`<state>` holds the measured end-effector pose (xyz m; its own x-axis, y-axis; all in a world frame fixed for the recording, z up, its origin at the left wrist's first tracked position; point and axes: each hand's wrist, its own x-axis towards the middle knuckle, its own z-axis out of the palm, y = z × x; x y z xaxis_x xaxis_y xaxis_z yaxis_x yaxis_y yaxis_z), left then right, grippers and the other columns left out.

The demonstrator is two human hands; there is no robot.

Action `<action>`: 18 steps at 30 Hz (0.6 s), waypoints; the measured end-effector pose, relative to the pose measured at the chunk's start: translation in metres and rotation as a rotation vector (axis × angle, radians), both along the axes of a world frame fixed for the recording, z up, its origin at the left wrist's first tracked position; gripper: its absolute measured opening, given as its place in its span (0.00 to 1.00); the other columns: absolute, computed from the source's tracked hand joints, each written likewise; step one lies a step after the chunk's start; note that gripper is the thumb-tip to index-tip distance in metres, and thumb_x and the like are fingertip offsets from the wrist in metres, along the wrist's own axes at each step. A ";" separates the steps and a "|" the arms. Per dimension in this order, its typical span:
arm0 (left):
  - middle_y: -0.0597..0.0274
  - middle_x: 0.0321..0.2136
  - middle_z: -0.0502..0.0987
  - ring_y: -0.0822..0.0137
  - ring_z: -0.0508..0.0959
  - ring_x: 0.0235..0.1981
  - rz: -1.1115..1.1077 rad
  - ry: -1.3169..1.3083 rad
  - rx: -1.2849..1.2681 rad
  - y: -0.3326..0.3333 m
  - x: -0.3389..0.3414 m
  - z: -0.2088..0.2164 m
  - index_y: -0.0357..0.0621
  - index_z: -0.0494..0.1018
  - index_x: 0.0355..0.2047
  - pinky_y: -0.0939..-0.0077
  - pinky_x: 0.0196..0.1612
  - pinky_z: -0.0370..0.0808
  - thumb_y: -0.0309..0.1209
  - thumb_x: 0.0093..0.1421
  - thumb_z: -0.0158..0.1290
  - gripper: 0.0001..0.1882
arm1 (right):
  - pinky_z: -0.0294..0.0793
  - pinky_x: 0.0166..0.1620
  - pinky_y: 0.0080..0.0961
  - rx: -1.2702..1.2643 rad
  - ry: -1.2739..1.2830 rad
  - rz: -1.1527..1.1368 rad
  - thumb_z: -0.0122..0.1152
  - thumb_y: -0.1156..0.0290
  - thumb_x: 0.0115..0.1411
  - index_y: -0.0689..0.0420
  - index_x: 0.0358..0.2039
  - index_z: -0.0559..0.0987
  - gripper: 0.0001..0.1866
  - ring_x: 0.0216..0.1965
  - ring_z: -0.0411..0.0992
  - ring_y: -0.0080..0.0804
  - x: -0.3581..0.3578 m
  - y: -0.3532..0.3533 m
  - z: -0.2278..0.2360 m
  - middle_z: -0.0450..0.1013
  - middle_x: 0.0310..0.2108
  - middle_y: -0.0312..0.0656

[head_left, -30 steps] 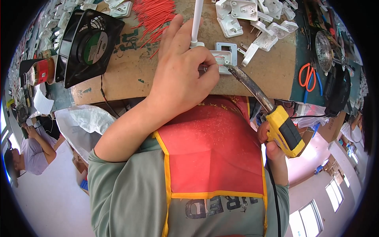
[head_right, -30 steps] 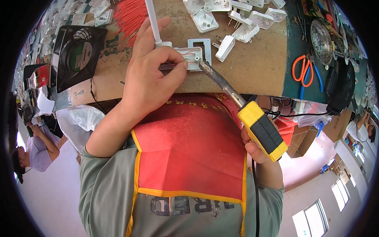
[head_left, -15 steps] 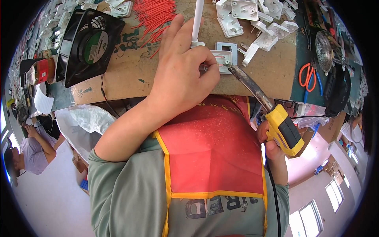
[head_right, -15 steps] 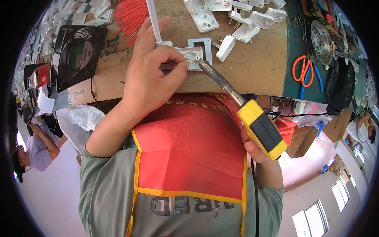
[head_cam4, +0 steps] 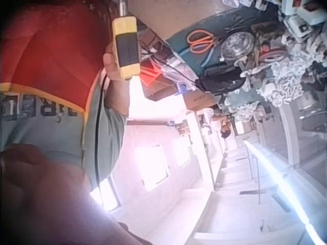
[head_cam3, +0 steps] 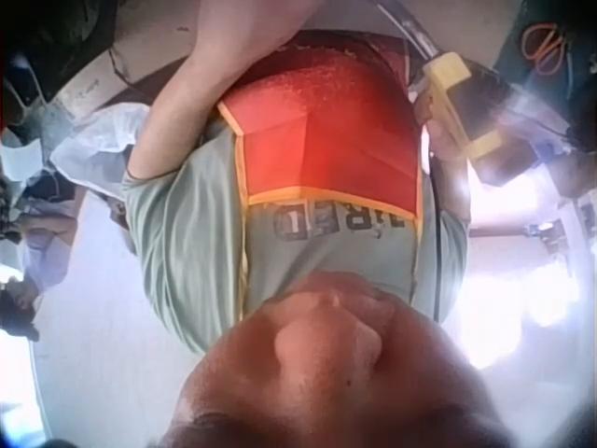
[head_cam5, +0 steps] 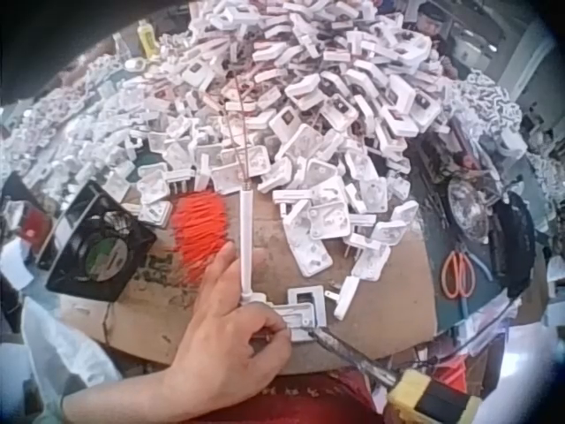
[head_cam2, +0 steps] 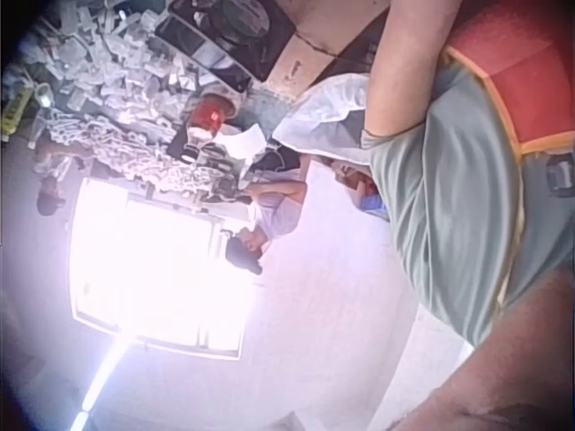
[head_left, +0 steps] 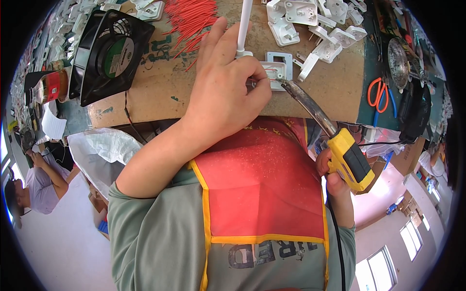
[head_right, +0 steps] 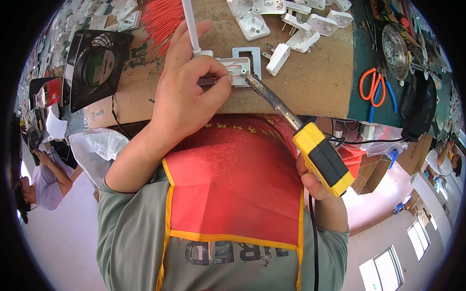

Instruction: The person solders red wires onto a plastic housing assembly using a soldering iron.

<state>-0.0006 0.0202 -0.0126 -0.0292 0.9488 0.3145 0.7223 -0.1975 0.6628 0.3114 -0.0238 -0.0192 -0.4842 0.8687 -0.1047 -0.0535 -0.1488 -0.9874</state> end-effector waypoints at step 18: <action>0.43 0.58 0.66 0.43 0.60 0.63 0.000 0.007 -0.001 0.000 0.000 0.000 0.41 0.76 0.23 0.58 0.61 0.62 0.26 0.47 0.61 0.05 | 0.60 0.25 0.17 0.028 0.011 0.035 0.65 0.59 0.59 0.61 0.54 0.71 0.27 0.21 0.62 0.20 0.004 -0.002 -0.003 0.66 0.26 0.32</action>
<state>-0.0001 0.0199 -0.0124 -0.0272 0.9492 0.3136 0.7269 -0.1965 0.6580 0.3150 -0.0262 -0.0221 -0.5153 0.8537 -0.0749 -0.0600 -0.1231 -0.9906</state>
